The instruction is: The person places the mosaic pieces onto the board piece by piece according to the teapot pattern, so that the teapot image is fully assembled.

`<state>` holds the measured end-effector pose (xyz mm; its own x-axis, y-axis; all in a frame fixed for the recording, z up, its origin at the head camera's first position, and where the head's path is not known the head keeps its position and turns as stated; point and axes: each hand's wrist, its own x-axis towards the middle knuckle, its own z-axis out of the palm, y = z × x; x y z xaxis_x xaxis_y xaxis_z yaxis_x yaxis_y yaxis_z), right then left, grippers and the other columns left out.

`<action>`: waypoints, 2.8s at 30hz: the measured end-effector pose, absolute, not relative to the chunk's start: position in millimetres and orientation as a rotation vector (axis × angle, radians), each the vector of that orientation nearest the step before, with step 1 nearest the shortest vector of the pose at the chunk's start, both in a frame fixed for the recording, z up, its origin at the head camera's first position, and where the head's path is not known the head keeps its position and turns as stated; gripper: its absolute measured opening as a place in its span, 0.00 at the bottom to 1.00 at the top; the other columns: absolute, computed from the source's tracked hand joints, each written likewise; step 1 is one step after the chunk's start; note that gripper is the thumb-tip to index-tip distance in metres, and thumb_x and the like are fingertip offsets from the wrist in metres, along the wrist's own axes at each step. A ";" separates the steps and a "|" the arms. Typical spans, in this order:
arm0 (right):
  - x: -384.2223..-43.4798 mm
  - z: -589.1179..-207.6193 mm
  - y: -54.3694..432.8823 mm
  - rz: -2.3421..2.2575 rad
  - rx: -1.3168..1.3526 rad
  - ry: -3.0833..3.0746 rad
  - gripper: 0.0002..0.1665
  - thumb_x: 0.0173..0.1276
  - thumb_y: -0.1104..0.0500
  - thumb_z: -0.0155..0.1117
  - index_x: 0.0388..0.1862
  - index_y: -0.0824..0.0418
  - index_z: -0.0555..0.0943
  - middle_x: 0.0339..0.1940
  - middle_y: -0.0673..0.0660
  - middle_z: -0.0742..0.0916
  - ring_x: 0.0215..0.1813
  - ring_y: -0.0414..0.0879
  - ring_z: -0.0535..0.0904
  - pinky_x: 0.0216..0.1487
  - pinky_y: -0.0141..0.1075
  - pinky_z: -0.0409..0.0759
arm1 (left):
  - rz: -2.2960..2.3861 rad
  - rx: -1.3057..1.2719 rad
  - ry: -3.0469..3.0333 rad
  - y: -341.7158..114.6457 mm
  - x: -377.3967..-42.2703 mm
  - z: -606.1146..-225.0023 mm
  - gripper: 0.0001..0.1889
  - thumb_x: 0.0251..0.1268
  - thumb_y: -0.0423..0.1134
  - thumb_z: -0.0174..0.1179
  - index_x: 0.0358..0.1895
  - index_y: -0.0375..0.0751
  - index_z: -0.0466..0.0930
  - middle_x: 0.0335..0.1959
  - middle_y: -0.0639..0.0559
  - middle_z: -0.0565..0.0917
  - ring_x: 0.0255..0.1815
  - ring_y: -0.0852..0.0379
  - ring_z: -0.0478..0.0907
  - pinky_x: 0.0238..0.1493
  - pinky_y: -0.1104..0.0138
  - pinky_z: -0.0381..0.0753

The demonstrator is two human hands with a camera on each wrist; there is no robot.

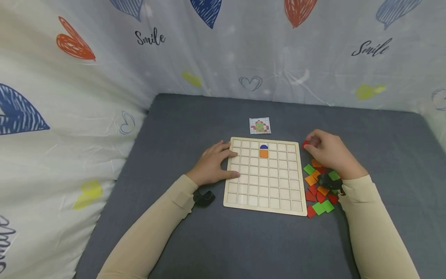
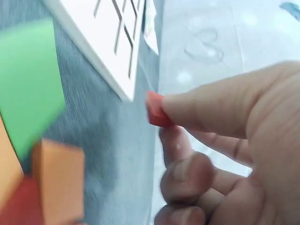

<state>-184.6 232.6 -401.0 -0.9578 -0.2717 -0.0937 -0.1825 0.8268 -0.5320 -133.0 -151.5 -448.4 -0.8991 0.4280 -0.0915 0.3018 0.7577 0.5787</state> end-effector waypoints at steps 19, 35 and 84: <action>-176.4 -411.9 181.5 -0.926 -0.456 2.736 0.11 0.77 0.55 0.67 0.50 0.59 0.83 0.39 0.58 0.87 0.28 0.49 0.78 0.30 0.40 0.77 | 0.817 0.556 2.741 -150.9 -133.4 -446.9 0.39 0.64 0.66 0.70 0.75 0.52 0.76 0.85 0.49 0.58 0.88 0.47 0.43 0.84 0.41 0.47; -179.3 -421.3 165.3 -0.892 -0.517 2.708 0.08 0.78 0.57 0.63 0.49 0.57 0.85 0.38 0.55 0.88 0.33 0.48 0.79 0.37 0.41 0.76 | 0.818 0.572 2.740 -151.3 -135.7 -446.8 0.39 0.64 0.66 0.69 0.75 0.53 0.76 0.85 0.50 0.58 0.88 0.48 0.43 0.84 0.41 0.47; -192.7 -409.2 143.0 -0.751 -0.634 2.637 0.18 0.81 0.59 0.59 0.63 0.63 0.84 0.34 0.55 0.85 0.24 0.46 0.71 0.32 0.41 0.72 | 0.842 0.565 2.727 -149.3 -132.4 -443.8 0.40 0.64 0.66 0.70 0.75 0.52 0.75 0.86 0.50 0.57 0.88 0.48 0.43 0.84 0.42 0.46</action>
